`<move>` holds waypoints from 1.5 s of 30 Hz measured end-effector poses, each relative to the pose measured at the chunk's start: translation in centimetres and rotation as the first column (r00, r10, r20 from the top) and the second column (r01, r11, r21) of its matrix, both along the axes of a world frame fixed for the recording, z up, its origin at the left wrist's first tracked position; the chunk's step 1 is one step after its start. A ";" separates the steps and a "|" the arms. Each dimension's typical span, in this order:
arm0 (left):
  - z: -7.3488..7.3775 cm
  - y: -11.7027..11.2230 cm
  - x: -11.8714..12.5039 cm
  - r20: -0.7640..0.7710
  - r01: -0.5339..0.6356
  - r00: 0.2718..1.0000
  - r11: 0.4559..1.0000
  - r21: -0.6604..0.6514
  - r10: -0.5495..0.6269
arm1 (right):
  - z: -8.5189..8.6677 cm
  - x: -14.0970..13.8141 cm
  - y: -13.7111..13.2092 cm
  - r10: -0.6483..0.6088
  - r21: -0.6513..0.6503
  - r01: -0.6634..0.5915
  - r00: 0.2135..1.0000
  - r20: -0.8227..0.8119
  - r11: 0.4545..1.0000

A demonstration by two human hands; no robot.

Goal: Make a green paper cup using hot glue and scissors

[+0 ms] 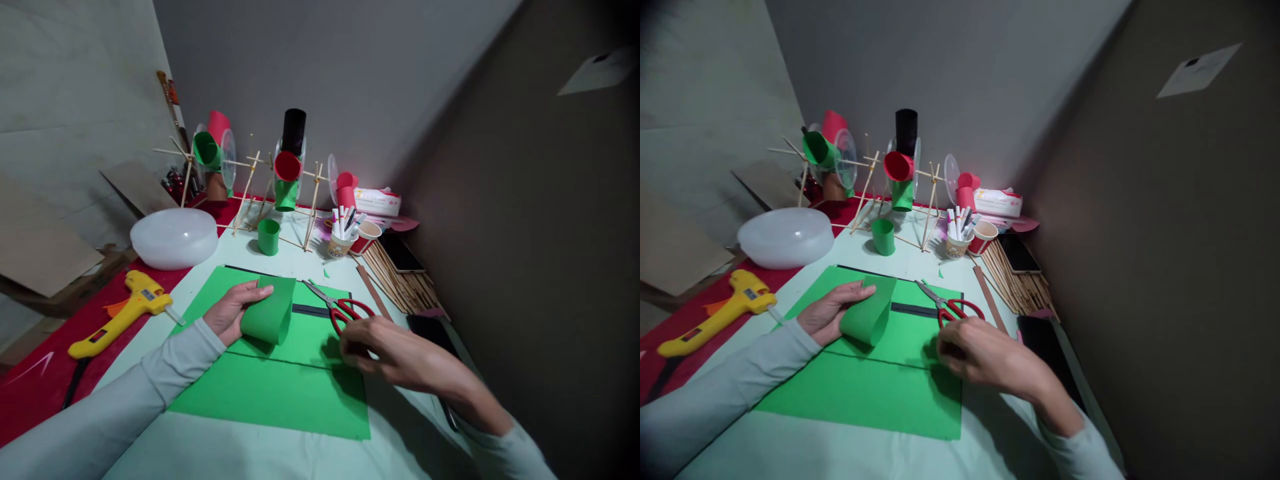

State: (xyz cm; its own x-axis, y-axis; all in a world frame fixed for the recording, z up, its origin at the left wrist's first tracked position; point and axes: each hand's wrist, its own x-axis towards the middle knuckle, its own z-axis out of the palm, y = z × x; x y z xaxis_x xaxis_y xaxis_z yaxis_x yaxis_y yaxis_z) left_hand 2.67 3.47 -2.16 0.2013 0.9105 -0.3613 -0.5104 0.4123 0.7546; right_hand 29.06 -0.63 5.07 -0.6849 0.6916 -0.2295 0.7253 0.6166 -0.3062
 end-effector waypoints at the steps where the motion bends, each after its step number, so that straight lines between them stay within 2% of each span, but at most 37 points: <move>1: 0.0 0.0 0.0 -0.011 0.000 1.000 1.000 0.007 0.000 | 1.0 1.0 -0.8 0.067 -0.156 -0.082 0.993 -0.101 0.984; 2: -0.1 -0.1 0.1 -0.024 0.004 1.000 1.000 0.016 -0.003 | 1.9 1.8 -1.6 0.086 -0.291 -0.142 0.976 -0.199 0.946; 3: -0.1 -0.3 0.2 -0.038 0.012 0.999 1.000 0.025 -0.011 | 2.7 2.5 -2.5 0.112 -0.412 -0.222 0.955 -0.274 0.884; 4: -0.1 -0.4 0.3 -0.053 0.025 0.998 0.999 0.036 -0.023 | 3.3 3.0 -3.2 0.100 -0.447 -0.252 0.937 -0.335 0.859; 7: 0.1 -1.1 0.6 -0.098 0.073 0.993 0.994 0.080 -0.065 | 3.7 3.5 -4.2 -0.011 -0.389 -0.154 0.921 -0.390 0.908; 10: 0.3 -1.7 0.9 -0.142 0.118 0.985 0.984 0.134 -0.099 | 2.3 2.2 -2.9 -0.160 -0.299 0.005 0.852 -0.498 0.954; 11: 0.4 -2.0 1.0 -0.158 0.131 0.982 0.980 0.150 -0.108 | 1.6 1.4 -2.2 -0.260 -0.278 0.121 0.799 -0.542 0.953; 13: 0.6 -2.3 1.1 -0.190 0.158 0.974 0.972 0.175 -0.124 | 0.1 -0.5 -0.9 -0.414 -0.316 0.271 0.673 -0.613 0.909; 15: 0.8 -2.6 1.2 -0.215 0.184 0.966 0.963 0.196 -0.141 | -1.3 -2.5 0.0 -0.434 -0.322 0.292 0.607 -0.665 0.901; 18: 0.9 -3.0 1.1 -0.244 0.206 0.958 0.955 0.215 -0.151 | -3.1 -4.5 0.4 -0.455 -0.315 0.330 0.588 -0.669 0.890; 20: 1.0 -3.1 1.2 -0.268 0.206 0.953 0.954 0.219 -0.144 | -4.1 -5.1 0.3 -0.492 -0.354 0.343 0.544 -0.680 0.870; 24: 1.3 -3.0 1.3 -0.337 0.147 0.940 0.958 0.246 -0.057 | -5.3 -5.2 0.3 -0.557 -0.456 0.321 0.436 -0.707 0.830; 26: 1.6 -2.9 1.4 -0.381 0.069 0.923 0.954 0.292 0.050 | -5.4 -5.2 0.4 -0.578 -0.470 0.344 0.387 -0.718 0.813; 29: 2.0 -2.8 1.3 -0.493 -0.003 0.842 0.916 0.401 0.219 | -5.4 -5.3 0.4 -0.613 -0.484 0.396 0.330 -0.718 0.780; 31: 2.1 -2.9 1.2 -0.559 -0.001 0.774 0.884 0.468 0.296 | -5.5 -5.3 0.3 -0.626 -0.486 0.420 0.319 -0.711 0.766; 34: 2.0 -3.1 1.1 -0.611 0.061 0.732 0.865 0.498 0.300 | -5.6 -5.3 0.1 -0.616 -0.451 0.454 0.335 -0.713 0.769; 37: 1.7 -3.3 1.2 -0.634 0.120 0.732 0.870 0.479 0.248 | -5.7 -5.3 -0.1 -0.580 -0.392 0.472 0.366 -0.728 0.790; 40: 1.4 -3.4 1.3 -0.632 0.122 0.741 0.880 0.458 0.226 | -5.7 -5.3 -0.2 -0.531 -0.342 0.451 0.408 -0.743 0.825; 45: 1.7 -3.1 1.3 -0.637 0.191 0.761 0.894 0.406 0.126 | -5.7 -5.3 -0.2 -0.473 -0.261 0.453 0.458 -0.753 0.853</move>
State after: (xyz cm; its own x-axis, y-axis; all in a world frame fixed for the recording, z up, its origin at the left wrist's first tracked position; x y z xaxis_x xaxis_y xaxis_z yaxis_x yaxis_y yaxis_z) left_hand 3.93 0.33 -0.41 0.1030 0.9947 0.0042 0.1586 -0.0206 0.9871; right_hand 23.78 -0.88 -0.67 -0.1762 0.9646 0.1963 0.3767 0.2503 -0.8919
